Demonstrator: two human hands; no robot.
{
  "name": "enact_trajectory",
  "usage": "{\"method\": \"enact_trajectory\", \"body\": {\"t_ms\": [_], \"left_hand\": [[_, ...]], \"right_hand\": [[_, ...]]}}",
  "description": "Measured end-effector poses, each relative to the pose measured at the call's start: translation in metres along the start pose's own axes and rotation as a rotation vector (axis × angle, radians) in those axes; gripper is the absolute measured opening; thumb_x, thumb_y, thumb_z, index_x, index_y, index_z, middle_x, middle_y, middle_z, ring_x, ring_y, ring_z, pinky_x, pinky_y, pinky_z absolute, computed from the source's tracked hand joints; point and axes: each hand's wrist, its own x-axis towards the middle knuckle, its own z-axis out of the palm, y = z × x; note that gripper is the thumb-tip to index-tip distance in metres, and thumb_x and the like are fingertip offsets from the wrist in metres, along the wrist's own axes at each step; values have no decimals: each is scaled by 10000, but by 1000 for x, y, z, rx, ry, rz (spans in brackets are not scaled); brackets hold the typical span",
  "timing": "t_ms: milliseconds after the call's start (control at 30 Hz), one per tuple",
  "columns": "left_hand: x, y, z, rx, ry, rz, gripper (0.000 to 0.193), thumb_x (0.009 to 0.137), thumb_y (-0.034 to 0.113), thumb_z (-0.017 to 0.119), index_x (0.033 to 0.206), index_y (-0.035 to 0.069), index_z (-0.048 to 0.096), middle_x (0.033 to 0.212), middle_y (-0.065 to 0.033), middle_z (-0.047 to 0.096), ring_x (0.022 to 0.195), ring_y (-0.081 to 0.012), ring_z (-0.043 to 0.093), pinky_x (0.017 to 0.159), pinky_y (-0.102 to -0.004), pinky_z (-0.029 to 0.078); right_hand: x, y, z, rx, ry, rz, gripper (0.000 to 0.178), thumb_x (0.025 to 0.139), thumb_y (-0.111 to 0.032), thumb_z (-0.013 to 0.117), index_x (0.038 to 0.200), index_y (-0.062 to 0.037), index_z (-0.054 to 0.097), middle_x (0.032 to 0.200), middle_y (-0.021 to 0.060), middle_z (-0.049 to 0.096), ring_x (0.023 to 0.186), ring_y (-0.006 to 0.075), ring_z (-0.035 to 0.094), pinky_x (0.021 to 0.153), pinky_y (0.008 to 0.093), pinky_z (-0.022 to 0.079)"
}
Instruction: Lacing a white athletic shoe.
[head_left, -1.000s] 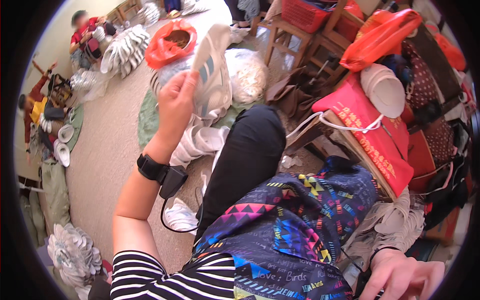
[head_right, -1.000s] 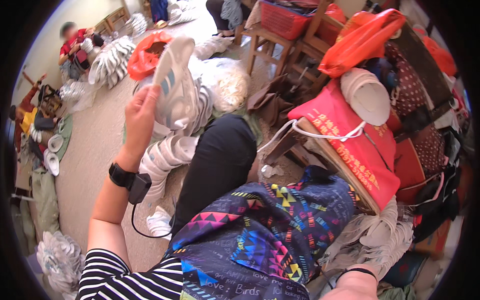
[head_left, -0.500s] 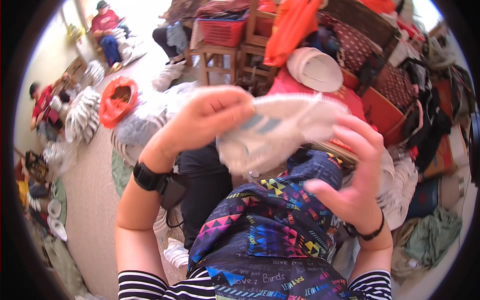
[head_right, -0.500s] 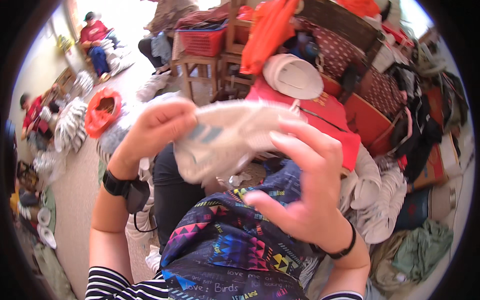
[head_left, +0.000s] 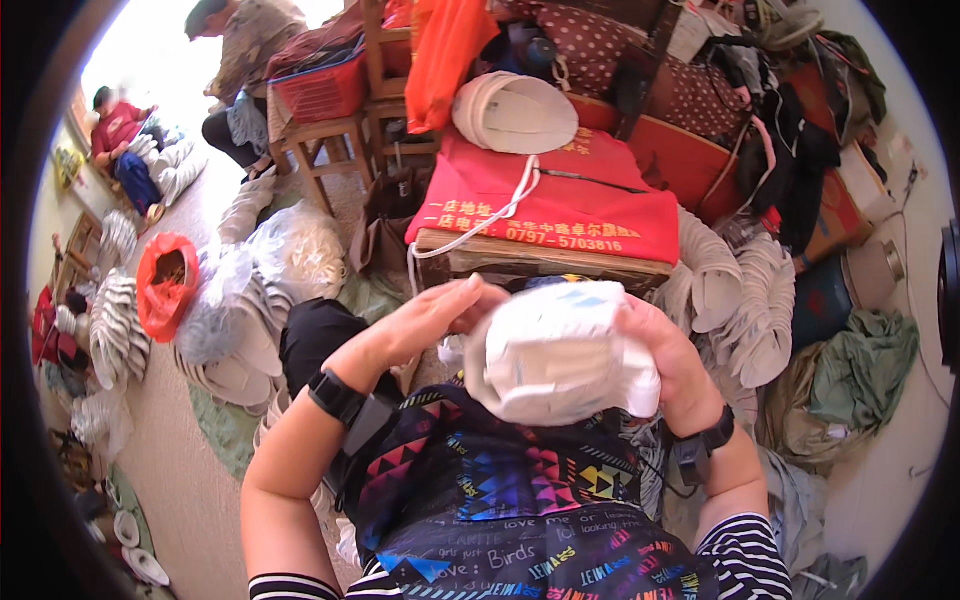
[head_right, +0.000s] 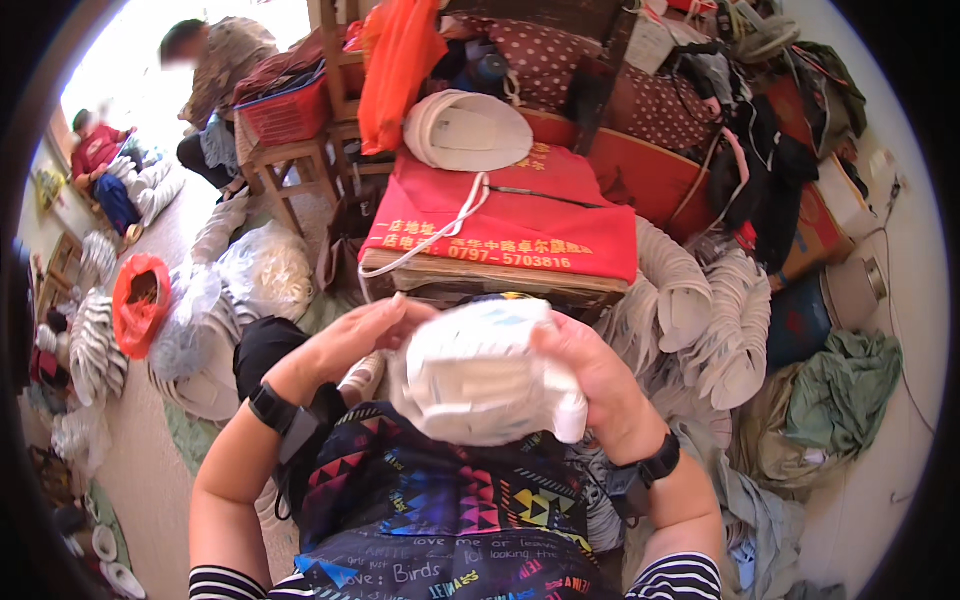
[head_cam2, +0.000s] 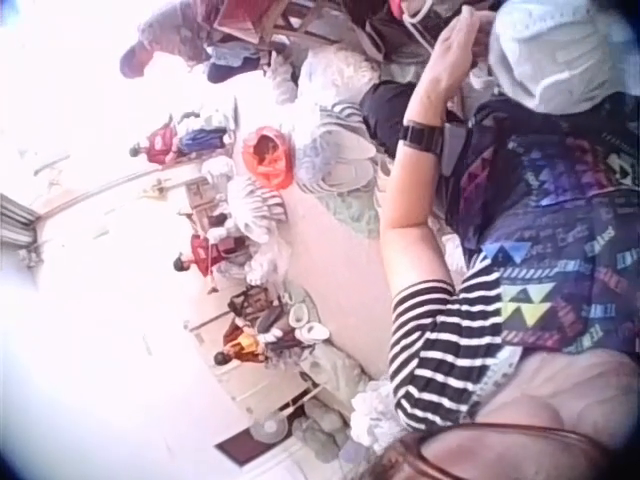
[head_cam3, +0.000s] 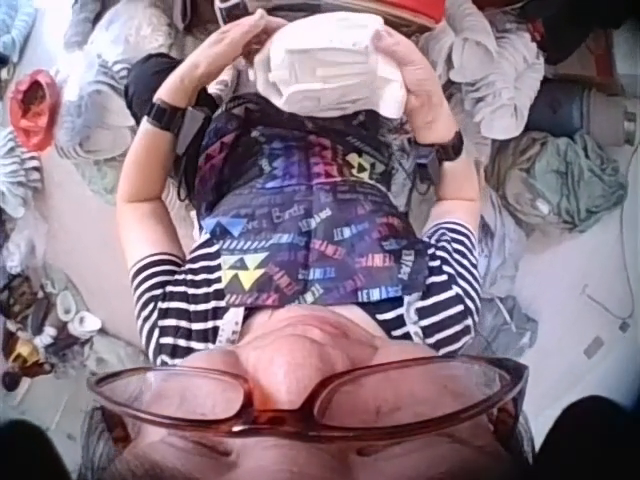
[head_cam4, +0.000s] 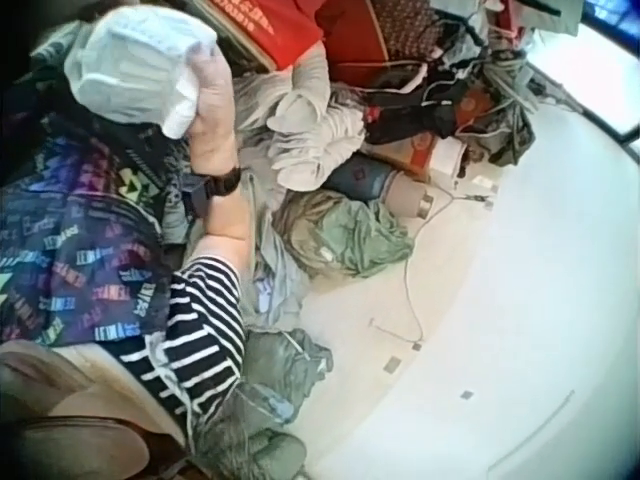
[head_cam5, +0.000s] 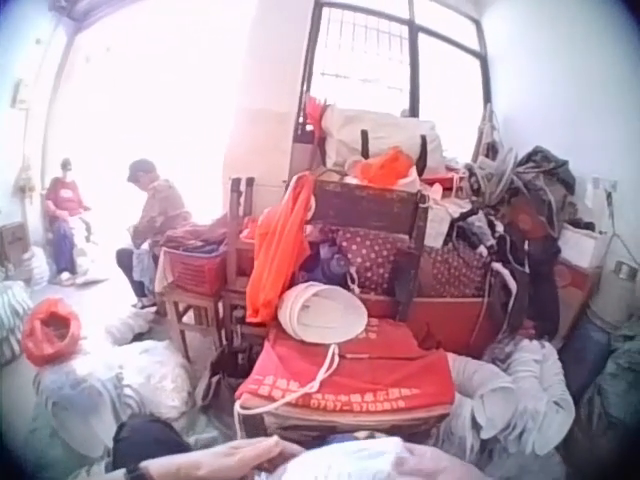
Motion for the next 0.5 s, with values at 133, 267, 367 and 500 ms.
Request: {"method": "enact_trajectory", "body": {"t_ms": [133,267,367,500], "left_hand": [[2,-18,10,64,-62,-80,565,1034,482,326,1346,34,473,1156,-67,602,998,-131,583,913,-290,446],[15,-20,36,76,80,92,490,1035,368,416,1371,10,420,1210,-75,579,1077,-143,567,917,-292,451],[36,-12,62,-42,145,269,585,982,297,552,1425,-11,327,1255,-80,533,1168,-150,500,996,-311,408],[66,-6,65,10,385,395,915,853,327,730,1472,-47,169,1364,-183,405,1299,-247,396,1081,-364,338]], "right_hand": [[-6,36,-50,725,131,8,505,1009,-372,431,1352,-3,480,1312,177,572,1155,305,593,1019,449,451],[-15,64,-33,700,290,-65,506,1023,-385,405,1352,-7,478,1326,169,561,1198,281,560,1027,418,441],[-18,76,-19,475,437,-161,490,1032,-372,386,1349,-9,475,1327,143,560,1192,246,559,1028,399,436],[-25,78,-25,125,477,-129,448,1020,-378,438,1245,2,515,1164,103,610,1019,179,614,875,330,498]]}}
